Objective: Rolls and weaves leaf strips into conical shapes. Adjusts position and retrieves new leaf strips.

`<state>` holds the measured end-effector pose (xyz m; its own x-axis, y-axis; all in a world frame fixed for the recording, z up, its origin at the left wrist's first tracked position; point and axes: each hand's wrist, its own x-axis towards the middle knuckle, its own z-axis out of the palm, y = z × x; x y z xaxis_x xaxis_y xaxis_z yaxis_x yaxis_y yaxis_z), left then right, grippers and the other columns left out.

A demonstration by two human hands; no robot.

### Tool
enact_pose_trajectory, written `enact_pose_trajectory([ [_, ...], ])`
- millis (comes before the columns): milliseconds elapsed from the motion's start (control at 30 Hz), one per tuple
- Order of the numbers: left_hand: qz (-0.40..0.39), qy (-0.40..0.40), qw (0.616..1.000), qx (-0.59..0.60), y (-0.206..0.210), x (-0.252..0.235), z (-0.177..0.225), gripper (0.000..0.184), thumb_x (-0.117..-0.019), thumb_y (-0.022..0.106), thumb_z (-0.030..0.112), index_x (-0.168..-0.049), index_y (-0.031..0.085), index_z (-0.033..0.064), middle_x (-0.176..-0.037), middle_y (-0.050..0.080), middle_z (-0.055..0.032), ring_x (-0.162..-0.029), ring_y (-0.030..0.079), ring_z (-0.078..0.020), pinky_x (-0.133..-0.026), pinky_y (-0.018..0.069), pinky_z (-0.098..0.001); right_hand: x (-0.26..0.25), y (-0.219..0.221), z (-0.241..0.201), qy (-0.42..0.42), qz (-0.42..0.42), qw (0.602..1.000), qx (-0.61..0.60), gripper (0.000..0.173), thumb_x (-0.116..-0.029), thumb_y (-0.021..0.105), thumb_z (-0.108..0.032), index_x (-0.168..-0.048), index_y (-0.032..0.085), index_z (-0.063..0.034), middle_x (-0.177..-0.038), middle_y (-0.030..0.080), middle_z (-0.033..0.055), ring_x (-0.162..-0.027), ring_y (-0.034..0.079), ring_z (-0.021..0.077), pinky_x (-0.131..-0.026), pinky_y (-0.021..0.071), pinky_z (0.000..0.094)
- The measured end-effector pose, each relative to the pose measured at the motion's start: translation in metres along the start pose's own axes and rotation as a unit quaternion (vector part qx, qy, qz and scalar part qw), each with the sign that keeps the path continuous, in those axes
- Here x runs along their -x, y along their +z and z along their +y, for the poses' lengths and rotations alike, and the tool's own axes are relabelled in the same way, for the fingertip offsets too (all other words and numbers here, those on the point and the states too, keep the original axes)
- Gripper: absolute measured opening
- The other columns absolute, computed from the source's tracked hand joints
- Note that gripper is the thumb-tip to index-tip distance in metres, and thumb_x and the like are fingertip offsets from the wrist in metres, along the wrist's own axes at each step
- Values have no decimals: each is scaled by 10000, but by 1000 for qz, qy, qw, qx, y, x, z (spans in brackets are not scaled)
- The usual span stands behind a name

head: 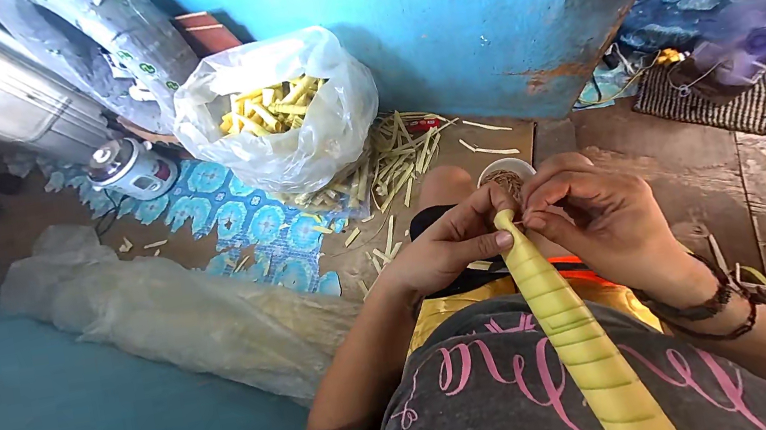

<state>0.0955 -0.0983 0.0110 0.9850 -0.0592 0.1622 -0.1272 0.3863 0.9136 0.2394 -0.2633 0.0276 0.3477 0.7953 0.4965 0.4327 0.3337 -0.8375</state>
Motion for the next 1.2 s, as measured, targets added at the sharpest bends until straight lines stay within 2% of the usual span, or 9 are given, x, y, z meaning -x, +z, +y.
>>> enact_pose_trajectory([
  [667,17,-22,998,-47,4,3,-7,145,-1029,468,17,-1076,485,153,-1025,605,89,-974,604,-8,-875,516,-244,6,13,26,-5,-4,1000,-1,72,-936,715,-171,-913,724,-104,-975,708,-50,-926,662,-6,-830,570,157],
  [767,19,-50,997,-64,-2,4,-2,150,-1021,487,25,-1079,520,159,-1000,628,104,-939,617,-2,-831,526,-226,5,13,28,19,3,999,-30,43,-889,774,-158,-897,760,-118,-956,726,-57,-897,684,7,-807,590,170],
  [833,81,-67,985,-138,-20,8,12,156,-993,514,48,-1105,586,129,-986,647,103,-919,624,2,-825,536,-229,2,10,33,30,1,999,-30,85,-886,788,-186,-934,783,-115,-987,743,-45,-912,702,32,-825,606,201],
  [867,147,-59,973,-168,-41,13,20,197,-976,509,56,-1142,600,112,-1004,659,82,-922,628,-15,-825,537,-241,0,6,38,31,4,999,-17,132,-898,781,-217,-974,780,-110,-1028,739,-35,-931,704,46,-835,610,221],
  [933,370,-4,917,-150,-114,35,26,252,-995,449,83,-1227,547,89,-1026,690,10,-903,675,-81,-817,577,-290,0,-8,50,45,12,999,5,250,-926,753,-275,-1089,745,-86,-1164,697,11,-1009,695,98,-862,619,272],
  [967,494,15,862,-113,-153,53,27,296,-1064,428,126,-1348,466,53,-1105,657,-60,-944,681,-141,-853,585,-334,2,-17,56,63,17,998,19,290,-941,730,-296,-1137,725,-83,-1208,678,27,-1037,690,121,-871,619,292],
  [1033,659,5,749,-67,-213,102,16,560,-1077,504,255,-1550,285,48,-1429,515,-179,-1192,616,-270,-970,549,-430,11,-35,68,106,35,993,38,325,-968,678,-294,-1183,700,-51,-1211,679,68,-1022,695,150,-867,616,311],
  [1100,728,-25,681,-72,-229,143,-9,792,-1031,609,301,-1612,128,59,-1586,342,-241,-1369,472,-385,-1043,479,-545,26,-47,79,149,44,986,55,339,-986,641,-295,-1190,691,-29,-1179,681,78,-987,693,120,-845,606,267],
  [1200,724,-112,663,-152,-199,166,-50,819,-985,679,210,-1610,162,94,-1519,437,-260,-1335,499,-403,-1021,469,-572,51,-48,89,211,3,973,91,363,-990,612,-315,-1222,670,-41,-1178,680,67,-952,682,69,-811,584,221],
])
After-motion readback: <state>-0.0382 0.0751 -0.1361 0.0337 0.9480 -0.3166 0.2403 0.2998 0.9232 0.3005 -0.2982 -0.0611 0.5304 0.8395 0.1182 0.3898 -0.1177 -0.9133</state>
